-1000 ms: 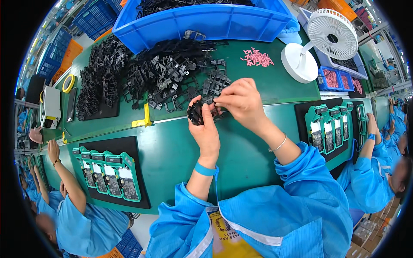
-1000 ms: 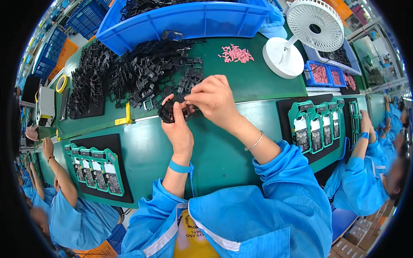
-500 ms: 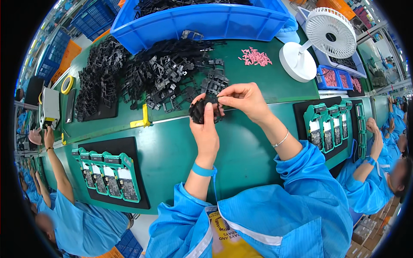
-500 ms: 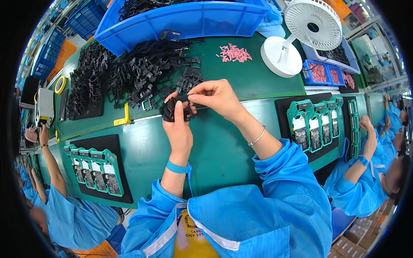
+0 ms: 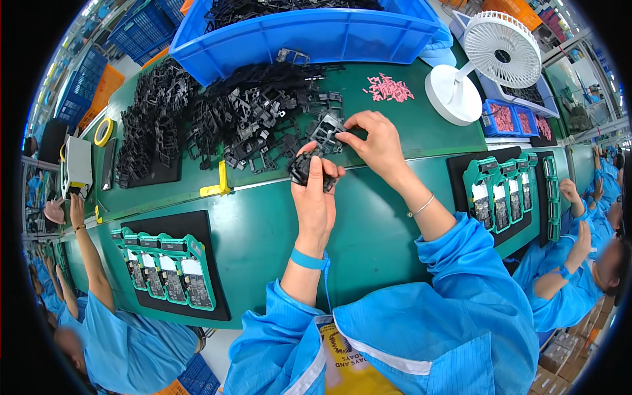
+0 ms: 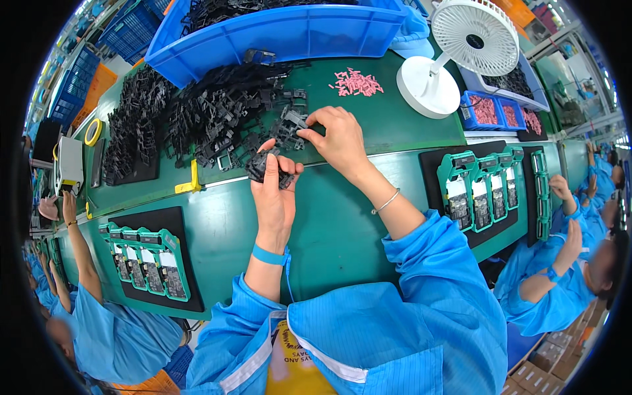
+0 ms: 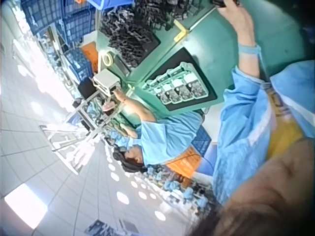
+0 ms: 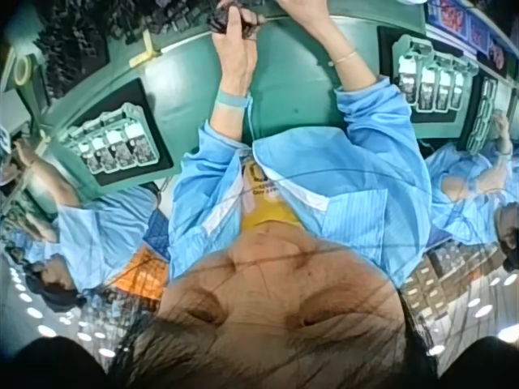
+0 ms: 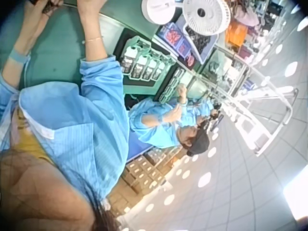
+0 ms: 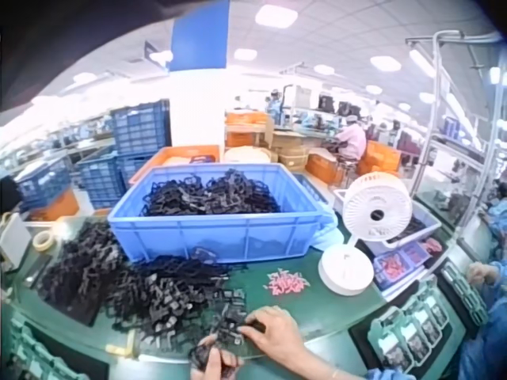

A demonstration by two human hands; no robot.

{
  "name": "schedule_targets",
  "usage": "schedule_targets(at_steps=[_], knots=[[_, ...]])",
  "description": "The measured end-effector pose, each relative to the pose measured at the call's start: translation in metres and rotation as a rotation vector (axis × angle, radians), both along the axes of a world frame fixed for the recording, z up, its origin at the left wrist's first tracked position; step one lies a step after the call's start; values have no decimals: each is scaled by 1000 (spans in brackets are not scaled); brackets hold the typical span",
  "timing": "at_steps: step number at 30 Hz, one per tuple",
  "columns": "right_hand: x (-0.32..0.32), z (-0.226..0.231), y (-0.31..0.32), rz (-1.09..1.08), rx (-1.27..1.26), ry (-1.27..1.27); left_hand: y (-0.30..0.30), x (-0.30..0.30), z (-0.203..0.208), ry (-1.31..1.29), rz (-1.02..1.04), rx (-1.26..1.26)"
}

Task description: Assembling small plastic parts and circuit boards into a housing unit on a factory assembly line.

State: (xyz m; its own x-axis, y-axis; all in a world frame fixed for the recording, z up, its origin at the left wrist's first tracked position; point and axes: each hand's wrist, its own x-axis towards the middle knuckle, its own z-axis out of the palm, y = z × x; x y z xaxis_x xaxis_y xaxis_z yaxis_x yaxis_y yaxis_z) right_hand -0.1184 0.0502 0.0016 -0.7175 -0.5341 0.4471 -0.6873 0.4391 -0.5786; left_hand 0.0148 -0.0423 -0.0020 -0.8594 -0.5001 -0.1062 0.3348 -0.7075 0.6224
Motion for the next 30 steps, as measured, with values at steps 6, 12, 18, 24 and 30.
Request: schedule_targets(at_steps=[6,12,18,24,30], knots=[[16,15,0,-12,-228,-309,2,-1,-1,-57,117,-77],[21,29,2,257,-240,259,-1,-1,-6,-125,235,-132],[8,55,18,323,-177,-543,-11,2,0,-153,264,-414],[-18,33,9,311,-215,-683,1,-1,-4,-130,-79,-47],[-87,7,0,-182,179,263,-1,-2,2,-75,-18,8]])
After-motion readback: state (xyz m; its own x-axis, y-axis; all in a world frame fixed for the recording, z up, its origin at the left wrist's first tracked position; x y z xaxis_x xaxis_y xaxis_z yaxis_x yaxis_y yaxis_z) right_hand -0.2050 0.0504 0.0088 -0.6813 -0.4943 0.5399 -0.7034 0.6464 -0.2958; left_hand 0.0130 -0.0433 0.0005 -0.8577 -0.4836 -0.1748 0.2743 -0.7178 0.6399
